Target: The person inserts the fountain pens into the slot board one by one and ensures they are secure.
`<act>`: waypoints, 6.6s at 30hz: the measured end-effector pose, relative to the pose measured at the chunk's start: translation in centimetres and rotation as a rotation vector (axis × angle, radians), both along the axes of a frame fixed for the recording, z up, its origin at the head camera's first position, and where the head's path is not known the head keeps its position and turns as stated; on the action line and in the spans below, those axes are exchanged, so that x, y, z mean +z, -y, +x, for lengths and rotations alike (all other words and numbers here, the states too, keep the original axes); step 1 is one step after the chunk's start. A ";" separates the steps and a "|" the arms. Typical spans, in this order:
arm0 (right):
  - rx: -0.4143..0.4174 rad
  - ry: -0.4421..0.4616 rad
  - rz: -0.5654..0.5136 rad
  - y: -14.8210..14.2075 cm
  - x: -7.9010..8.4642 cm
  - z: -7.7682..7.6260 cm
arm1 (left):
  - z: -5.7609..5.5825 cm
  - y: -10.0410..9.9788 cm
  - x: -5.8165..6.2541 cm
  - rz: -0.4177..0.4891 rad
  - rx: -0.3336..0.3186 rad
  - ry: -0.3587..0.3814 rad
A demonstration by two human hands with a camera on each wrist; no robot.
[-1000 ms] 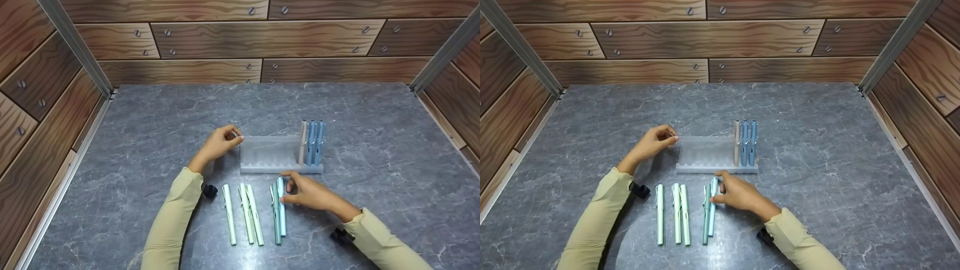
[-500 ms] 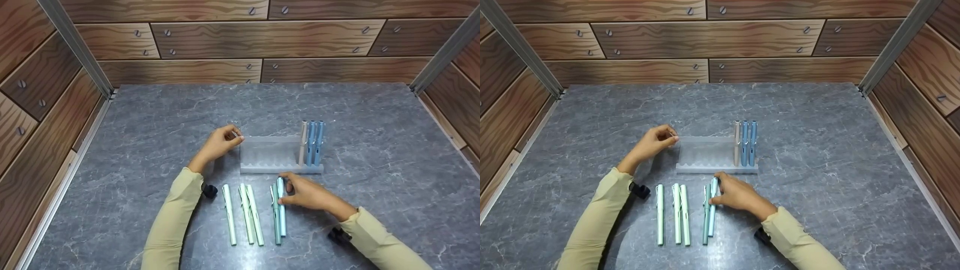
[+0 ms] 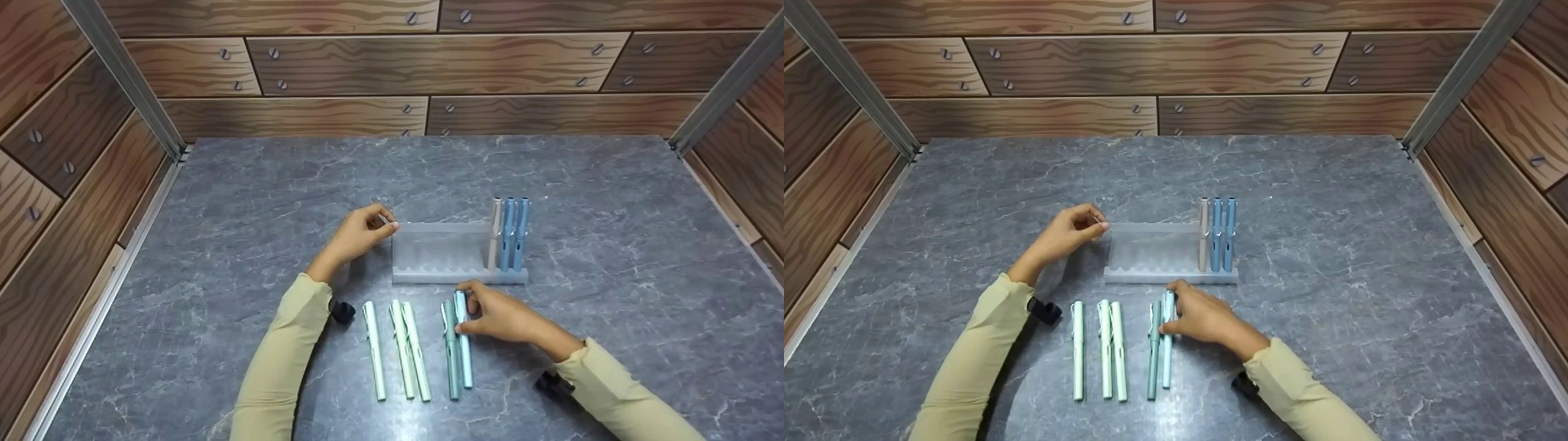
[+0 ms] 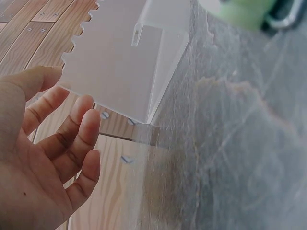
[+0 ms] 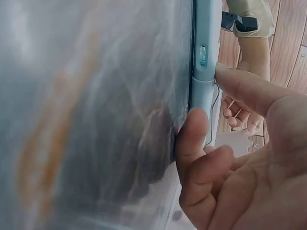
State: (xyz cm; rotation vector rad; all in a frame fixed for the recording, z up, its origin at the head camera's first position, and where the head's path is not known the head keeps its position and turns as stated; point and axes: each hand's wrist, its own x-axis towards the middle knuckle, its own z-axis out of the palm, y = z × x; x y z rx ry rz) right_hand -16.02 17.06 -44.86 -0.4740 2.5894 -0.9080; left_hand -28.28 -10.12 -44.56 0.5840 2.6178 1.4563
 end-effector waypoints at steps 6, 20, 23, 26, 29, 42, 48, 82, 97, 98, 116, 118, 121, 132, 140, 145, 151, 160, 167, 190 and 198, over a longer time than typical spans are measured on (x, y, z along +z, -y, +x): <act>0.007 0.008 -0.040 -0.2 0.0 0.0 | 0.0 0.0 0.0 0.001 0.001 -0.004; 0.021 0.149 -0.266 -0.7 0.3 0.2 | 0.1 0.0 0.1 0.010 -0.008 -0.003; 0.014 0.166 -0.287 -0.9 0.8 0.3 | 0.1 0.0 0.1 0.008 -0.007 0.008; 0.014 0.166 -0.294 -1.0 1.2 0.4 | 0.2 0.1 0.1 0.006 -0.007 0.018; 0.013 0.169 -0.310 -1.1 1.3 0.4 | 0.2 0.1 0.1 0.008 -0.006 0.022; -0.022 0.129 -0.352 -1.5 2.4 0.1 | 0.2 0.0 0.2 0.022 -0.003 0.022; -0.045 0.065 -0.393 -1.8 2.9 -0.3 | 0.1 0.0 0.1 0.024 -0.005 0.022; -0.285 -0.423 -0.306 -1.7 4.6 -2.2 | 0.1 0.0 0.0 -0.001 0.002 -0.003; -0.330 -0.676 -0.205 -1.3 3.9 -2.8 | 0.2 0.0 0.1 0.000 0.004 0.010; -0.330 -0.688 -0.203 -1.3 3.8 -2.9 | 0.2 0.0 0.1 0.000 0.005 0.013; -0.316 -0.756 -0.179 -1.2 2.2 -3.9 | 0.0 0.0 -0.1 0.006 -0.004 0.003; -0.316 -0.742 -0.175 -1.2 2.2 -3.9 | 0.0 0.0 -0.1 0.002 -0.002 0.001; -0.317 -0.725 -0.167 -1.2 2.1 -4.0 | 0.0 0.0 -0.1 0.005 -0.002 0.000; -0.309 -0.745 -0.103 -1.1 2.1 -4.1 | 0.0 0.0 0.0 0.003 0.000 0.004; -0.315 -0.795 -0.043 -1.1 2.3 -4.4 | 0.0 0.0 -0.1 0.001 0.004 0.006; -0.322 -0.797 -0.030 -1.2 2.3 -4.6 | 0.0 0.0 0.0 0.000 -0.003 0.004; -0.338 -0.743 -0.026 -1.1 2.5 -4.9 | 0.0 0.0 0.1 -0.003 -0.005 0.014; -0.335 -0.725 -0.024 -1.3 2.2 -5.1 | 0.0 -0.1 0.1 0.000 -0.002 0.013; -0.335 -0.714 -0.054 -1.6 2.4 -4.7 | 0.1 0.0 0.1 0.005 0.005 0.011; -0.250 -0.423 -0.267 -1.5 2.6 -1.3 | 0.1 -0.1 0.0 -0.001 0.002 -0.002; -0.125 -0.177 -0.326 -0.6 2.1 -0.2 | 0.1 0.0 0.1 0.009 -0.002 0.005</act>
